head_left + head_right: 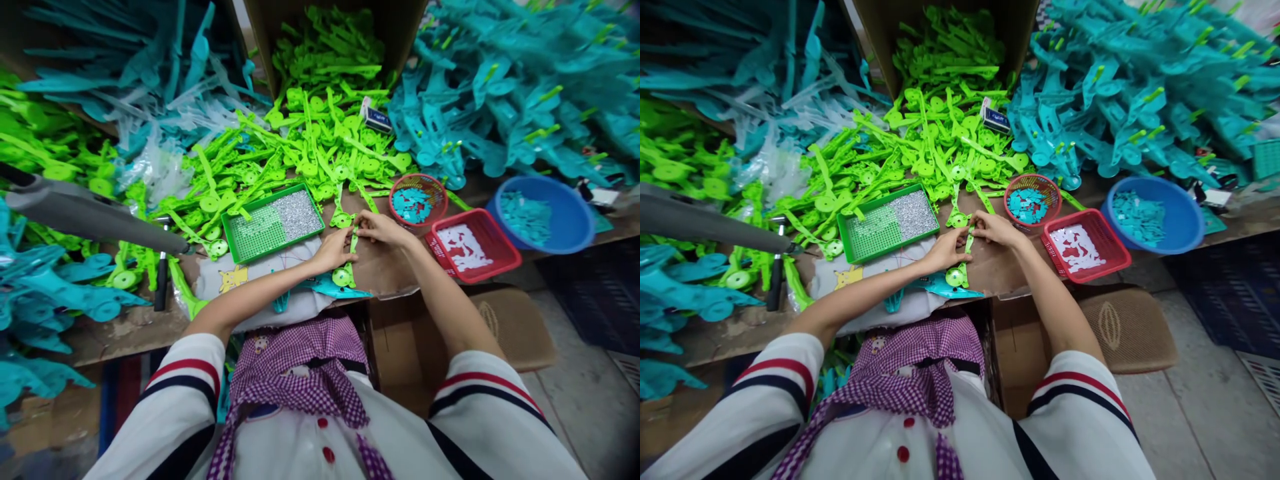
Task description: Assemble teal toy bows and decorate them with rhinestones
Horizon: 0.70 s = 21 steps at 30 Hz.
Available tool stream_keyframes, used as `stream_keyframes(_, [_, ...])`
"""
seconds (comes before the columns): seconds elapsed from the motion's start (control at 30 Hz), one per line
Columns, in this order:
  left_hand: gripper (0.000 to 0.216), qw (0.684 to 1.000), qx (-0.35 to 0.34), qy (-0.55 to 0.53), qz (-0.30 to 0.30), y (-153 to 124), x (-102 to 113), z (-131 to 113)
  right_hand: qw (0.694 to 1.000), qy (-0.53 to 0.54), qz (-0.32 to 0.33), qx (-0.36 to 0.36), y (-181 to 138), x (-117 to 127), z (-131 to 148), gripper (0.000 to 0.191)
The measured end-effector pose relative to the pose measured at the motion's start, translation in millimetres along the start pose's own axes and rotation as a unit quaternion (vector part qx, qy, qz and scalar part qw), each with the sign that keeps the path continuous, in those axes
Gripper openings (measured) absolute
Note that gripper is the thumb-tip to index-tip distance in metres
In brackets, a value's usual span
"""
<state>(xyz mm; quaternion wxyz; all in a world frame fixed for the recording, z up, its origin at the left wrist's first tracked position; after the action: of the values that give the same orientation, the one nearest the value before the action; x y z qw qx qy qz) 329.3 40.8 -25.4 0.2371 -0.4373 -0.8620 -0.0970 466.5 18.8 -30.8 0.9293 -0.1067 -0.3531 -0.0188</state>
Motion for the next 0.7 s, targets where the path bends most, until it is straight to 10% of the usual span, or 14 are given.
stream_keyframes(0.23, [0.020, 0.996, 0.067, 0.054, -0.031, -1, 17, 3, 0.993, 0.052, 0.066, -0.084, 11, -4, 2, 0.021])
stream_keyframes(0.7, [0.024, 0.972, -0.022, 0.224, 0.064, -21, -26, -30, 0.976, 0.102, 0.107, -0.160, 22, -8, -5, 0.038])
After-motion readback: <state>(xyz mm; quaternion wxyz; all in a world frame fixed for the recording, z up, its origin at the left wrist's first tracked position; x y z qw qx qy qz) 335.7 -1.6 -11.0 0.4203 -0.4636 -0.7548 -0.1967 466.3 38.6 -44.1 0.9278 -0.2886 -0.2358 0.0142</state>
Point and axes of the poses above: each hand's wrist, its own y-axis towards the middle knuckle, its own x-axis out of the back of the hand, z = x × y, the point moved 8 cm from there along y, towards the middle knuckle, and after that the axes turned 7 degrees about -z, right-handed, at the moved point
